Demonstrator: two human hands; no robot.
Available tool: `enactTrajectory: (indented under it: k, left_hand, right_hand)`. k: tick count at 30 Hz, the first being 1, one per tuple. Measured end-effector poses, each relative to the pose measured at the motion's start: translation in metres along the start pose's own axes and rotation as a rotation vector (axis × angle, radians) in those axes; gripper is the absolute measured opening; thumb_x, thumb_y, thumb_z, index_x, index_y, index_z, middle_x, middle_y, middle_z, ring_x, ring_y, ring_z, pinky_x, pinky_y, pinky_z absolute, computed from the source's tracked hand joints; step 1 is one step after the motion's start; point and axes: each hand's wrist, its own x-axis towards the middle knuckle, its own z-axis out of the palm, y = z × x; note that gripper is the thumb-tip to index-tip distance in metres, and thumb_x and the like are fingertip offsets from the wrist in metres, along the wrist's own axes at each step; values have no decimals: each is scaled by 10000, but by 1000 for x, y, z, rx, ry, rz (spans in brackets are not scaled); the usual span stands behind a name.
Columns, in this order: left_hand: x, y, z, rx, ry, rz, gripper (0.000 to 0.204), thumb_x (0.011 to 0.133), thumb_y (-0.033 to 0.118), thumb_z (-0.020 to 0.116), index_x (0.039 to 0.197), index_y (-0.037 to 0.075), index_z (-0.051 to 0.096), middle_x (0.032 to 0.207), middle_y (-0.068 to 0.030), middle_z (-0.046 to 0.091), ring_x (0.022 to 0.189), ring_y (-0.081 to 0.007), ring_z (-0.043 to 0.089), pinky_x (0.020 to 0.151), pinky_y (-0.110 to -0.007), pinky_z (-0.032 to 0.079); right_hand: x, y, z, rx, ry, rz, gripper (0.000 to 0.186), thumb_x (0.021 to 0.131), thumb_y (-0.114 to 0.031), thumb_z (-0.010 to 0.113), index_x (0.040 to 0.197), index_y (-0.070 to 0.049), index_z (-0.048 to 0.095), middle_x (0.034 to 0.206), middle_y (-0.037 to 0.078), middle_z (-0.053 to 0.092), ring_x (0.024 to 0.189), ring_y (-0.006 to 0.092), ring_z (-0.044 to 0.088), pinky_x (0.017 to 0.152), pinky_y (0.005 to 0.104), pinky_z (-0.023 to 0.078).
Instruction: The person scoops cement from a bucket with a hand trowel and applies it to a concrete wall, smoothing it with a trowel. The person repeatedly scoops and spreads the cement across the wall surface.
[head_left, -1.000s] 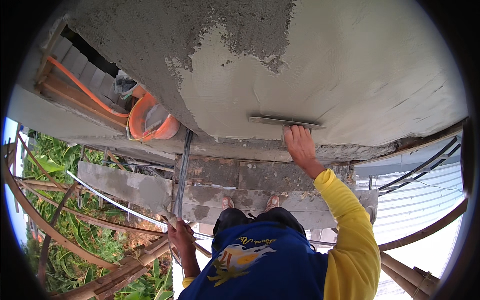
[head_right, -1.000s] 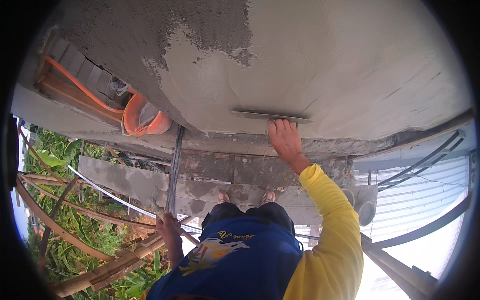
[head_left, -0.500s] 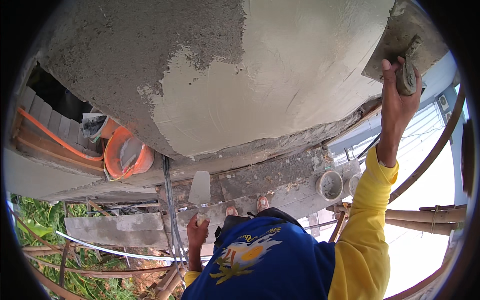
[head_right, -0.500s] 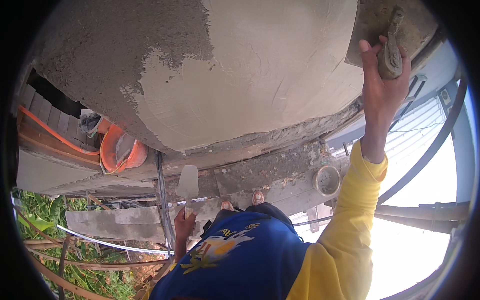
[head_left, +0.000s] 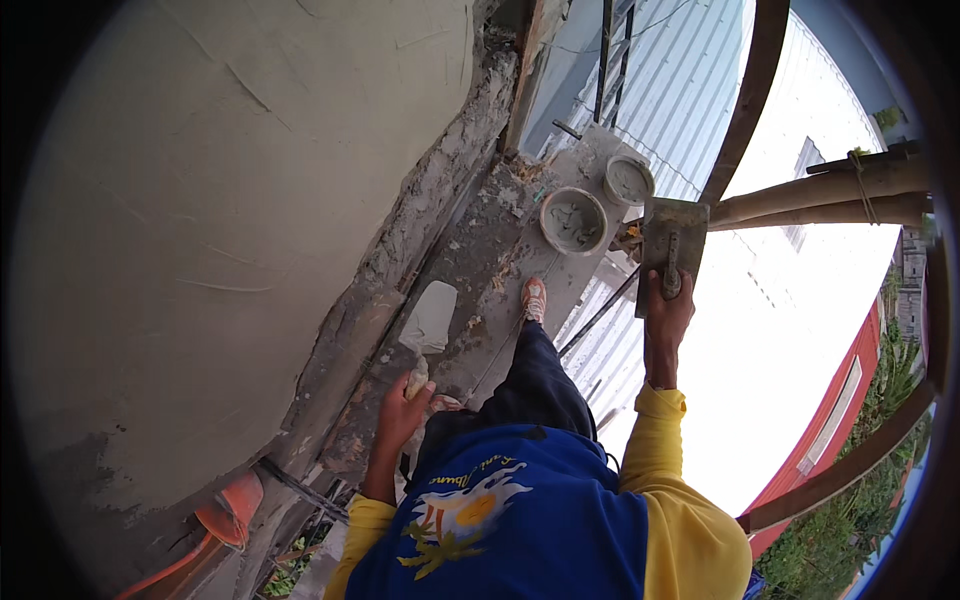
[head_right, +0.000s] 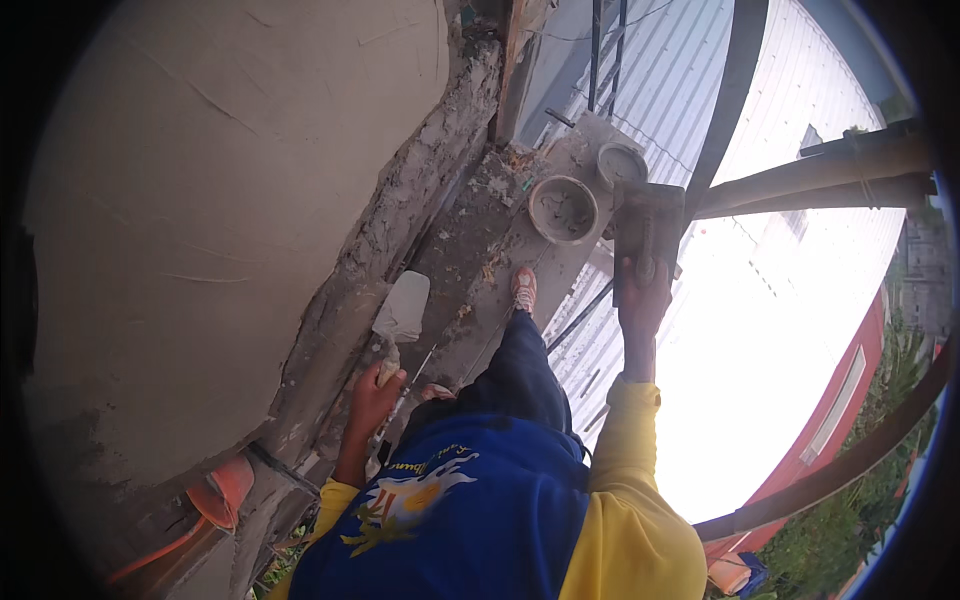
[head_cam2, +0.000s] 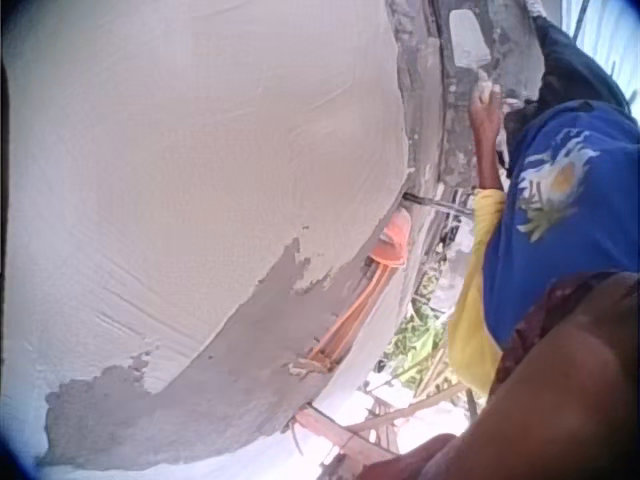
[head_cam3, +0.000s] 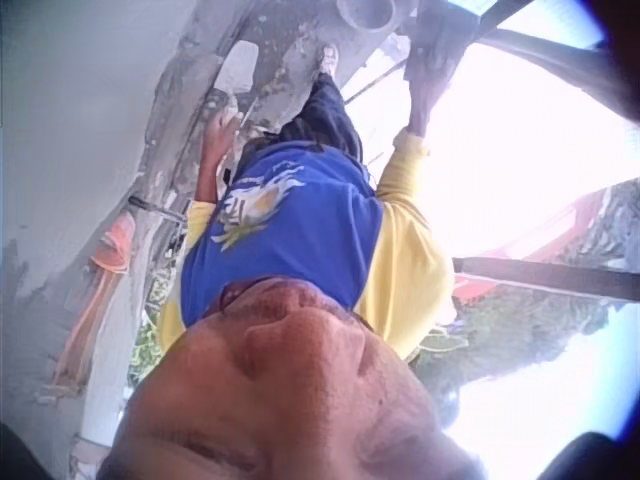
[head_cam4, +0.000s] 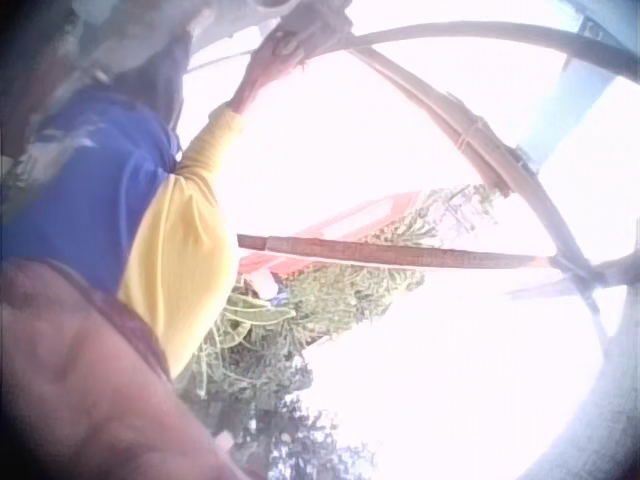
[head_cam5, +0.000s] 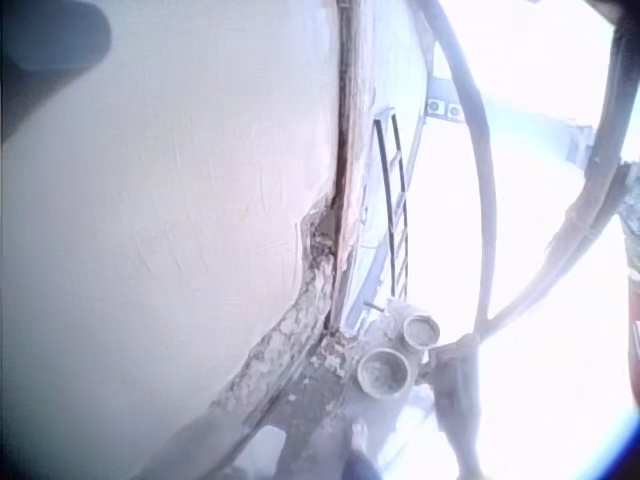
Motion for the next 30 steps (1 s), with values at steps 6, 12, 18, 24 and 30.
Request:
enactTrajectory:
  k: [6,12,18,24,30]
  left_hand:
    - [229,60,141,350,-328,-132,745,1044,580,598,1459,-36,542,1214,-307,714,1185,-446,699,983,-479,539]
    - [496,80,371,896,-355,127,439,1055,345,596,1268,-37,630,1166,-276,755,1085,-463,742,919,-534,595]
    - [667,26,508,1136,-313,147,265,1019,198,599,1085,-21,733,1138,-249,774,1015,-364,789,837,-467,639]
    - [710,-3,534,87,-449,-556,386,1079,305,557,911,-25,664,803,-154,705,600,-285,687,546,-458,539]
    - [708,-21,557,-159,-384,-592,379,1033,351,674,974,-20,628,641,-82,610,500,-192,609,469,-372,486]
  right_hand:
    - [44,139,62,-74,-38,312,494,980,-301,795,1329,17,650,1110,200,752,1022,288,699,937,410,536]
    - [80,217,116,-113,-123,491,512,989,-282,795,1361,33,640,1225,186,732,1123,267,675,993,408,524]
    - [75,281,137,-167,-257,589,511,995,-228,791,1385,53,617,1278,191,722,1169,249,662,1019,407,520]
    - [69,294,161,-211,-330,724,508,987,-177,787,1395,68,609,1281,216,721,1189,271,672,1034,414,512]
    - [62,296,166,-205,-383,833,493,971,-144,780,1393,50,616,1283,257,712,1210,339,697,999,442,527]
